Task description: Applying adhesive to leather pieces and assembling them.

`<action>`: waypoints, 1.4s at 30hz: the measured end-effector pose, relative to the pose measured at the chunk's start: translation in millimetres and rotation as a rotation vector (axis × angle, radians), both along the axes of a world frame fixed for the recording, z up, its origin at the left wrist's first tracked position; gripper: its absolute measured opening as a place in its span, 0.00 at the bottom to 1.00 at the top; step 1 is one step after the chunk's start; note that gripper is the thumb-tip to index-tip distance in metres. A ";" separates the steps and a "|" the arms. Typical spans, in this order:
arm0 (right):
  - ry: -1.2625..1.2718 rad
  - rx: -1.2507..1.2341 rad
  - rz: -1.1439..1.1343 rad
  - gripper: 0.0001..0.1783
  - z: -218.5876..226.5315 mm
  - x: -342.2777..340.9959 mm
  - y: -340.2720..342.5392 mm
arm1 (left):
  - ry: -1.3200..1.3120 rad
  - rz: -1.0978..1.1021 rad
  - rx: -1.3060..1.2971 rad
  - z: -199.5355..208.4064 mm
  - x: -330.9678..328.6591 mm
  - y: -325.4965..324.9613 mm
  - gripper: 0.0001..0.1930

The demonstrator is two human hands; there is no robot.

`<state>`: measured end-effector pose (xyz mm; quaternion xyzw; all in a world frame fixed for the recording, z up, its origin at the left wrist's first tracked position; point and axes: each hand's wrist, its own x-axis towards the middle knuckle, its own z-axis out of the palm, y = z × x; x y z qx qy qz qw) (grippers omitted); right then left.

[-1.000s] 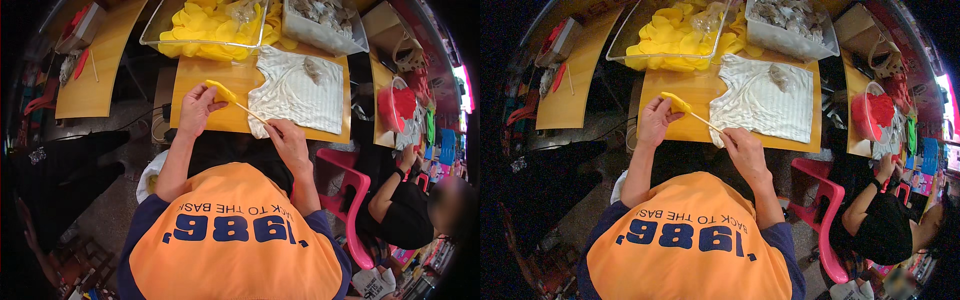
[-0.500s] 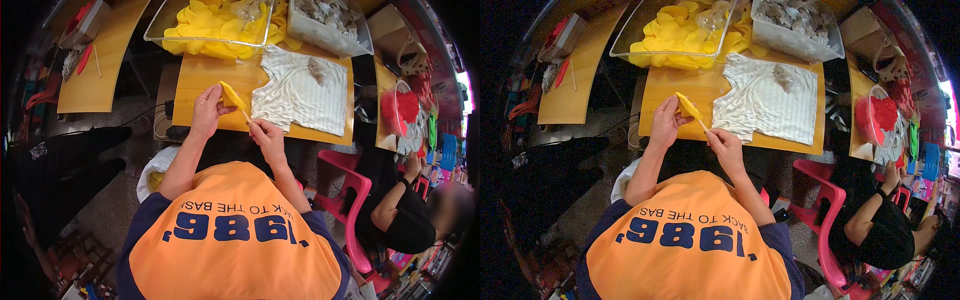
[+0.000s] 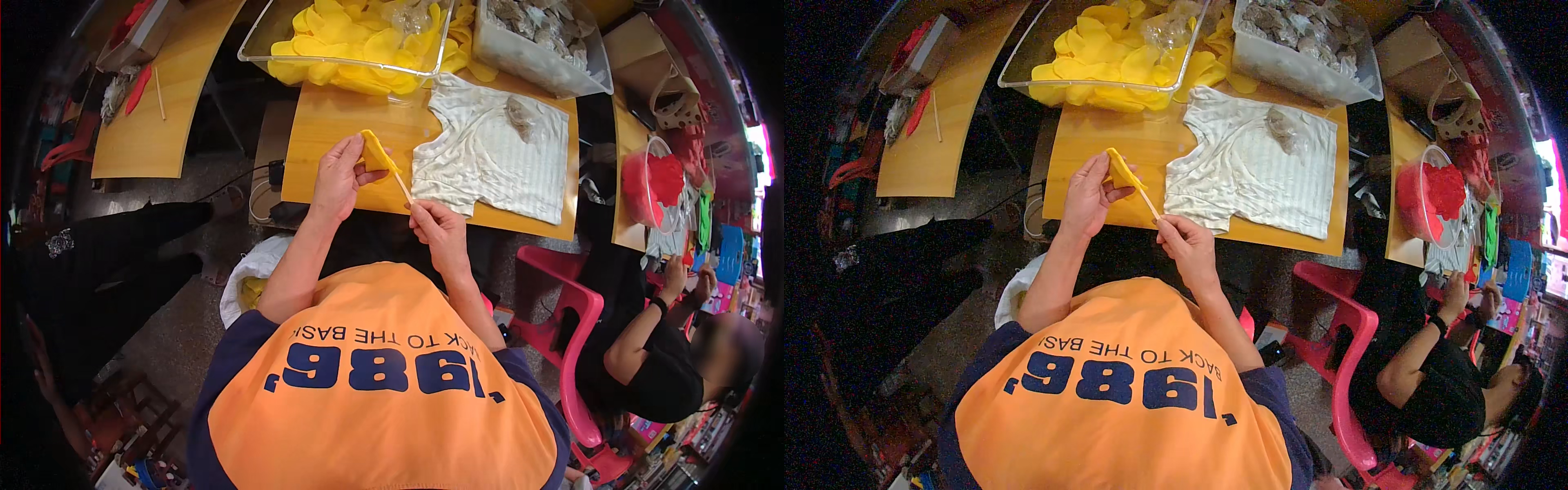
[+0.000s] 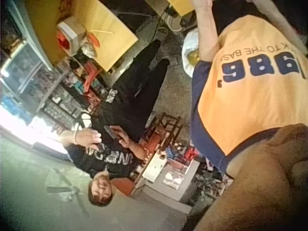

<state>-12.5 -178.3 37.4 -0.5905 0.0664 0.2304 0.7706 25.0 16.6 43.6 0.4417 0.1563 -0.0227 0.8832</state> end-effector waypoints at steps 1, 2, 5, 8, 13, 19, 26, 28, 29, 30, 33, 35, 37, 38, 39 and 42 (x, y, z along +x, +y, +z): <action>0.000 0.000 0.002 0.10 0.2 -1.3 -0.3 | 0.000 0.002 0.000 -0.1 0.1 0.7 0.14; -0.017 -0.037 0.000 0.10 0.4 -2.6 -0.6 | 0.018 -0.007 0.002 0.1 1.0 1.4 0.14; -0.167 -0.224 -0.019 0.09 1.0 -4.1 -1.3 | 0.017 0.022 0.035 6.0 2.5 -2.4 0.14; -0.522 -0.542 -0.063 0.08 12.4 -0.9 -2.3 | 0.000 0.123 0.263 12.2 2.5 -2.8 0.15; -0.858 -0.781 -0.091 0.06 19.8 1.0 0.4 | 0.158 -0.123 0.449 22.1 5.0 8.9 0.17; -0.618 -0.624 -0.109 0.07 1.6 -2.9 -4.3 | 0.033 0.052 0.212 13.2 2.5 0.6 0.12; -0.059 -0.179 -0.024 0.10 -11.7 1.3 -1.6 | 0.043 0.031 0.214 6.8 0.1 -2.7 0.12; 0.026 -0.076 -0.024 0.11 -10.4 4.3 4.2 | 0.043 0.026 0.234 7.3 -2.2 -2.7 0.12; 0.034 -0.041 -0.014 0.10 -8.2 7.5 6.7 | 0.030 0.000 0.243 5.3 -3.7 -3.4 0.12; 0.042 -0.007 -0.005 0.09 -6.9 10.7 8.5 | 0.017 -0.027 0.252 3.2 -5.5 -4.1 0.11; 0.062 0.154 -0.065 0.10 -13.6 23.9 13.4 | 0.003 -0.066 0.291 -1.7 -11.9 -4.2 0.10; 0.045 0.145 -0.062 0.10 -11.4 24.5 14.0 | 0.020 -0.085 0.336 -2.7 -14.6 2.2 0.11; 0.030 0.133 -0.059 0.10 -9.8 21.9 13.0 | 0.039 -0.106 0.377 -2.0 -16.7 13.3 0.12; 0.019 0.137 -0.041 0.10 -10.3 20.2 12.3 | 0.018 -0.219 0.479 0.3 -15.4 21.9 0.13; 0.011 0.141 -0.023 0.10 -10.8 18.3 11.7 | -0.001 -0.332 0.579 3.6 -14.1 27.4 0.15; -0.006 0.118 0.017 0.10 -10.6 17.8 7.5 | 0.041 -0.229 0.627 16.5 0.3 30.1 0.16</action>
